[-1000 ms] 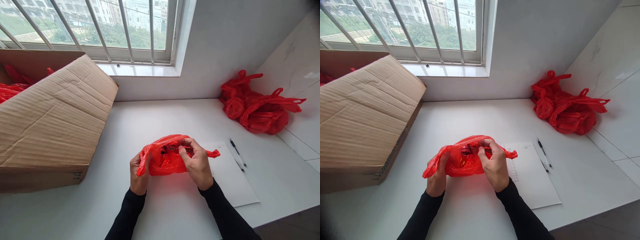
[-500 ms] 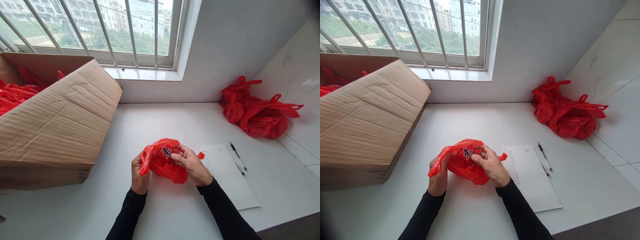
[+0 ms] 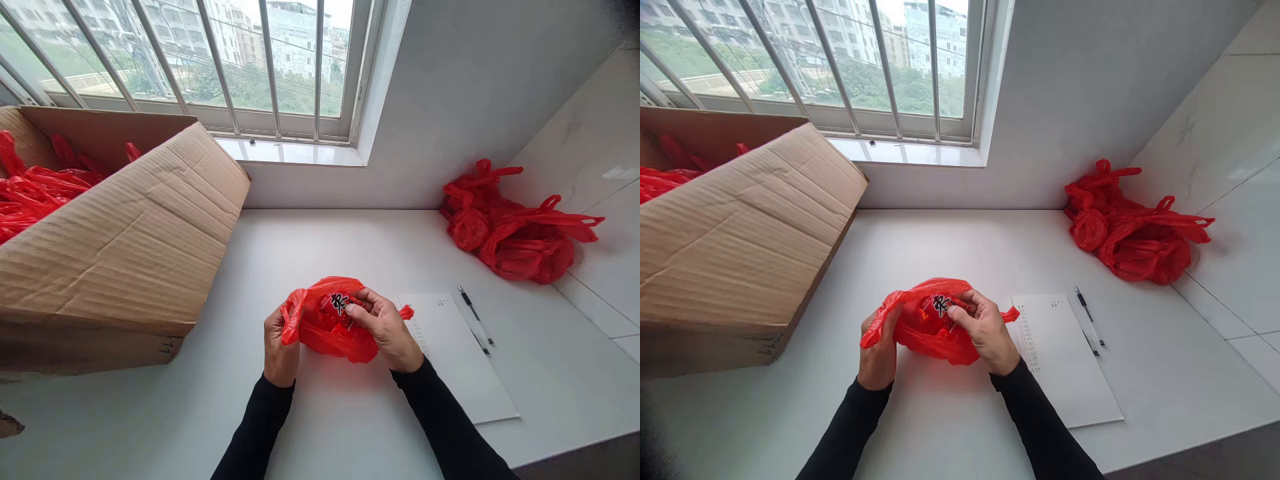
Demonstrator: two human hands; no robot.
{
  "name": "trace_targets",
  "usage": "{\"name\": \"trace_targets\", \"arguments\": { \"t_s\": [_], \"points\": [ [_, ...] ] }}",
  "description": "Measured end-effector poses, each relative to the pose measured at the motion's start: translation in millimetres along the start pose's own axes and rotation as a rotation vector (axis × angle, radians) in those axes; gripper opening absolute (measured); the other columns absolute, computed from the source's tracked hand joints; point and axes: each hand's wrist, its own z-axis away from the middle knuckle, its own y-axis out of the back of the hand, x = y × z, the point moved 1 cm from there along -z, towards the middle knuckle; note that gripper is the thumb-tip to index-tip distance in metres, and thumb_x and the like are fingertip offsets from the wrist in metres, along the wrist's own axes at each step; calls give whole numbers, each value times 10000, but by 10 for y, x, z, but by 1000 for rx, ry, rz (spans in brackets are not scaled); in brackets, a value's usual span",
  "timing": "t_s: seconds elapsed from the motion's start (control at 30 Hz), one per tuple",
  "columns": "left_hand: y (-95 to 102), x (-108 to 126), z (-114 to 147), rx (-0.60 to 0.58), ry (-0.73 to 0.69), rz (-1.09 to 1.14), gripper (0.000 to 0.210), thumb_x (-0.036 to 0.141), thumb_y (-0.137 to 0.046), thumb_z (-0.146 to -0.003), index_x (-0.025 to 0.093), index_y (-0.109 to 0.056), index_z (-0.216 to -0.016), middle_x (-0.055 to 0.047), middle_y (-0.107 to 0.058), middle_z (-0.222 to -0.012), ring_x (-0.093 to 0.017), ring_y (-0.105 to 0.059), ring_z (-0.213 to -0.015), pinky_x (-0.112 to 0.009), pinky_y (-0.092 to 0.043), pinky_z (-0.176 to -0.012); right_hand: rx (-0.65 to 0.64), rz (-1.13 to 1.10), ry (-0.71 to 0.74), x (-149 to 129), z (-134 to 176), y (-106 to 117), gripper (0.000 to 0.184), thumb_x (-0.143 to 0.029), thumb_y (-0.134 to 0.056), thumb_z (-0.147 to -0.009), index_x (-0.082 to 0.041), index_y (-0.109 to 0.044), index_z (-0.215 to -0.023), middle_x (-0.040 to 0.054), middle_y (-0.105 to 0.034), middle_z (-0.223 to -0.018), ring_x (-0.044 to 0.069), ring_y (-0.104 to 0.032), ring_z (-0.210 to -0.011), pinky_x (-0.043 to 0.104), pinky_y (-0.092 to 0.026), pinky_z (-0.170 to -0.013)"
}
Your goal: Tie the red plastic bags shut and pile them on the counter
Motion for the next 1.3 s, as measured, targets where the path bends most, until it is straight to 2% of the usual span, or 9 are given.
{"name": "trace_targets", "arguments": {
  "t_s": [0.23, 0.4, 0.5, 0.63, 0.9, 1.07, 1.17, 1.23, 1.3],
  "points": [
    [-5, 16, 6, -8, 9, 11, 404, 443, -640, -871, 181, -471, -613, 37, -389, -577, -98, -302, -557, -231, -282, -495, 31, -4, -20, -4, -8, 10, 316, -327, -779, -805, -183, -667, -1063, 55, -722, -1000, 181, -678, -900, 295, -551, -815],
    [-14, 52, 9, 3, 21, 20, 400, 467, -648, -862, 180, -513, -618, 31, -437, -602, -100, -320, -564, -223, -335, -509, -15, -49, -48, 5, -3, 6, 296, -253, -742, -810, -200, -615, -1072, 31, -706, -995, 134, -664, -805, 261, -555, -740],
    [-24, 59, 7, 3, 40, 21, 413, 488, -627, -876, 179, -518, -625, 28, -442, -609, -101, -336, -572, -220, -347, -515, -37, -42, -53, 6, 1, 5, 298, -240, -713, -825, -201, -617, -1104, 32, -694, -1034, 130, -664, -827, 261, -569, -752],
    [-26, 53, 2, 13, 52, 18, 418, 493, -626, -875, 179, -509, -625, 28, -426, -609, -103, -343, -588, -216, -349, -525, -50, -34, -53, 7, -1, -1, 297, -232, -699, -831, -200, -618, -1115, 19, -688, -962, 119, -642, -800, 260, -580, -751],
    [4, 33, 8, -19, 29, 15, 294, 394, -665, -841, 185, -573, -655, 36, -421, -590, -106, -321, -567, -235, -273, -478, -16, 0, -9, -32, -10, -13, 244, -268, -669, -855, -202, -602, -1080, 37, -694, -1008, 149, -665, -834, 275, -582, -744],
    [-4, 27, -8, -25, 20, 15, 313, 402, -654, -865, 186, -602, -644, 41, -437, -560, -101, -324, -539, -237, -270, -473, -11, 7, -19, -28, -23, 3, 234, -267, -667, -854, -207, -602, -1071, 29, -698, -996, 140, -662, -826, 268, -586, -734],
    [-7, 54, -12, -33, 16, 15, 253, 415, -640, -883, 200, -698, -763, 22, -561, -641, -118, -441, -589, -232, -362, -516, -10, 6, -15, -31, -26, -6, 244, -270, -667, -850, -203, -598, -1075, 31, -700, -988, 147, -674, -817, 270, -588, -714],
    [-10, 78, -9, -54, 23, 27, 237, 422, -629, -897, 225, -739, -968, -5, -671, -837, -152, -566, -750, -235, -467, -644, 7, 7, -11, -36, -25, -13, 249, -283, -668, -845, -199, -598, -1068, 36, -701, -989, 157, -681, -809, 277, -592, -691],
    [-14, 97, -2, -73, 35, 55, 306, 424, -636, -898, 250, -708, -1139, -14, -698, -1009, -169, -611, -902, -239, -509, -779, 27, 5, -4, -39, -25, -12, 251, -296, -672, -840, -195, -600, -1059, 45, -701, -1005, 169, -685, -817, 285, -595, -671]
  ]
}}
